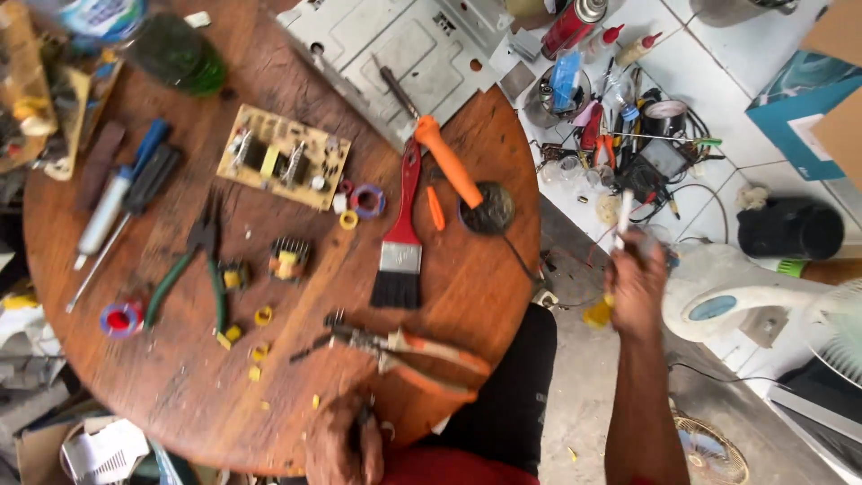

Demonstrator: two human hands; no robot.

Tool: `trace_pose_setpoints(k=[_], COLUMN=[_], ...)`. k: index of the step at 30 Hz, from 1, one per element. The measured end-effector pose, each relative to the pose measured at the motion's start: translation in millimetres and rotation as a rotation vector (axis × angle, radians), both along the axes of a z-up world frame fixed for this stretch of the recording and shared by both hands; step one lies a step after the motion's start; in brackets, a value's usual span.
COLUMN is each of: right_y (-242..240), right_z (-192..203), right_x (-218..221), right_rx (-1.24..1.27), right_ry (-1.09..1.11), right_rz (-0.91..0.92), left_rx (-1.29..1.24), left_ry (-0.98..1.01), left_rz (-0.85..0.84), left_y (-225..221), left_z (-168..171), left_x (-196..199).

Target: Repairing a small electronic transformer by stripping wire insulation and preparing the core.

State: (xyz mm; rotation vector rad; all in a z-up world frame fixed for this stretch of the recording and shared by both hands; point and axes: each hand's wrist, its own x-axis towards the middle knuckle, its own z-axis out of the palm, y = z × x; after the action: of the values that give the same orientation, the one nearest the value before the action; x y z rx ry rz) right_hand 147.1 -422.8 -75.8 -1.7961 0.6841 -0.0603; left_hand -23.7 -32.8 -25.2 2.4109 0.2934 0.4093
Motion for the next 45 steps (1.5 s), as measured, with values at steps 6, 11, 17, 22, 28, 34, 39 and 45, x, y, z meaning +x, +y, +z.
trace_pose_setpoints(k=[6, 11, 17, 22, 28, 34, 39, 45], right_y=[110.1, 185.8, 180.9, 154.9, 235.1, 273.2, 259.8, 262.1], right_z=[125.2, 113.2, 4.4, -35.0, 75.7, 130.0, 151.9, 162.5], right_x=[-157.8, -285.4, -341.7, -336.0, -283.2, -302.3, -289.7, -258.7], right_rx=[0.527, 0.73, 1.084, 1.361, 1.684, 1.15, 0.637, -0.025], right_ry=[-0.674, -0.641, -0.568, -0.46, -0.291, 0.123, 0.06, -0.491], right_rz=[0.61, 0.699, 0.942, 1.136, 1.43, 0.488, 0.956, 0.853], left_rx=[-0.267, -0.725, -0.802, -0.901, -1.032, -1.168, -1.095, -1.181], left_ry=[-0.076, -0.218, -0.262, -0.267, -0.235, -0.171, -0.164, -0.176], left_rz=[-0.321, -0.235, -0.082, 0.005, 0.033, 0.013, 0.248, 0.134], left_y=[35.3, 36.3, 69.0, 81.0, 90.6, 103.4, 95.0, 76.6], left_z=[-25.6, -13.2, -0.9, -18.1, -11.5, -18.1, -31.1, 7.8], left_x=[-2.7, -18.1, -71.9, -102.6, -112.2, -118.1, -115.5, -102.4])
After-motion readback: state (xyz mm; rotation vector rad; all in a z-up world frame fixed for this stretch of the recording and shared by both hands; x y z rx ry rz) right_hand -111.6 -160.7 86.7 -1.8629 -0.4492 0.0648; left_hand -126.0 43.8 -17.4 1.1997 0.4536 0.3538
